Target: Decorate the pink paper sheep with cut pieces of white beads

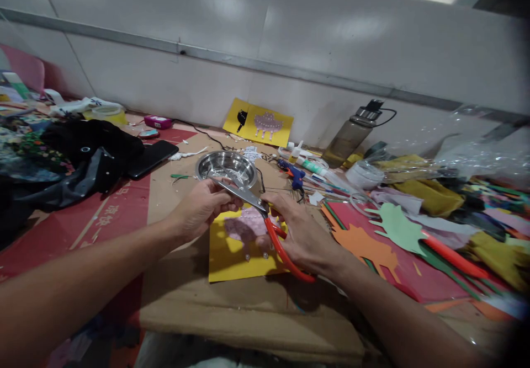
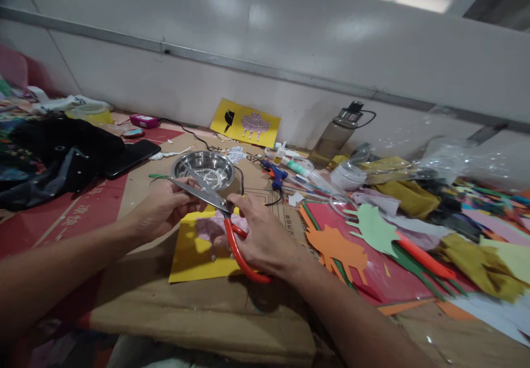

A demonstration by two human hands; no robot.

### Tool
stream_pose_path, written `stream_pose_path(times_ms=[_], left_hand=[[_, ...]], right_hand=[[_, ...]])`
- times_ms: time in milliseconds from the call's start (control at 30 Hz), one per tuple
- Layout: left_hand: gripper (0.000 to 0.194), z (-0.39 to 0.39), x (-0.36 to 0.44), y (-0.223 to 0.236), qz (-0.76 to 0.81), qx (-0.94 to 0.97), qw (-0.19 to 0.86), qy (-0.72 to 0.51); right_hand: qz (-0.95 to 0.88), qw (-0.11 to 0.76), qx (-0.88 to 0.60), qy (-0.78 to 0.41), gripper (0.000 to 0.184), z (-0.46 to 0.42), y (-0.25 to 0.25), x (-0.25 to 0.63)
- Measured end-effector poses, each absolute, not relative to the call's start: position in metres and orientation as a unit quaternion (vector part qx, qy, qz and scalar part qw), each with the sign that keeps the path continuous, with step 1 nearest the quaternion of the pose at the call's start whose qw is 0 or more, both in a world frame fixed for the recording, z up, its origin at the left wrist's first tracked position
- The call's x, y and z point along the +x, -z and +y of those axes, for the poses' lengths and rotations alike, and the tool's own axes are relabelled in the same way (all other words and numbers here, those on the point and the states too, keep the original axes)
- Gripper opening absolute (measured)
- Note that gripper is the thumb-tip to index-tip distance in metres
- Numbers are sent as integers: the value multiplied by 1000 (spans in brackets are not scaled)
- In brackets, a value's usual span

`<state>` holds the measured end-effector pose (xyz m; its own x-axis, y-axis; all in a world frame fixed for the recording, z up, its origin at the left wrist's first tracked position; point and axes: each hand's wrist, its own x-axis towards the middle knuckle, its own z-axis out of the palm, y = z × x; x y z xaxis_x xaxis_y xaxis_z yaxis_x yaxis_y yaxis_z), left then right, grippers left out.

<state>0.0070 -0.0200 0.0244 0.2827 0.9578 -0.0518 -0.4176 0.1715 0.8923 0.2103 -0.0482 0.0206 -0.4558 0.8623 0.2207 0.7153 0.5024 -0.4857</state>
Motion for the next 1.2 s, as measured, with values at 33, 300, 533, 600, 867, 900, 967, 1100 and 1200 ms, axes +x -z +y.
stream_pose_path(times_ms=[33, 300, 533, 600, 867, 900, 967, 1100, 1200], left_hand=[[15, -20, 7, -24, 334, 408, 687, -500], [9, -19, 6, -23, 330, 441, 677, -488], [9, -14, 2, -22, 321, 492, 655, -475], [6, -11, -1, -20, 326, 504, 646, -471], [12, -7, -3, -18, 356, 491, 653, -453], [12, -7, -3, -17, 359, 491, 654, -449], [12, -6, -2, -14, 361, 496, 655, -441], [12, -3, -1, -8, 360, 510, 653, -429], [13, -2, -1, -7, 361, 510, 653, -427]], right_hand=[[-837, 224, -471, -163, 58, -49, -21, 210], [-841, 222, -478, -124, 55, -49, -22, 211], [-849, 212, -475, -89, 54, -48, -22, 214], [-844, 212, -488, -61, 50, -49, -24, 221], [-793, 130, -596, -3, 54, -69, -11, 311], [-792, 114, -599, 4, 52, -72, -8, 324], [-793, 88, -602, 13, 47, -76, -3, 345], [-803, 47, -594, 4, 43, -81, 0, 369], [-800, 24, -600, -3, 45, -83, -3, 376]])
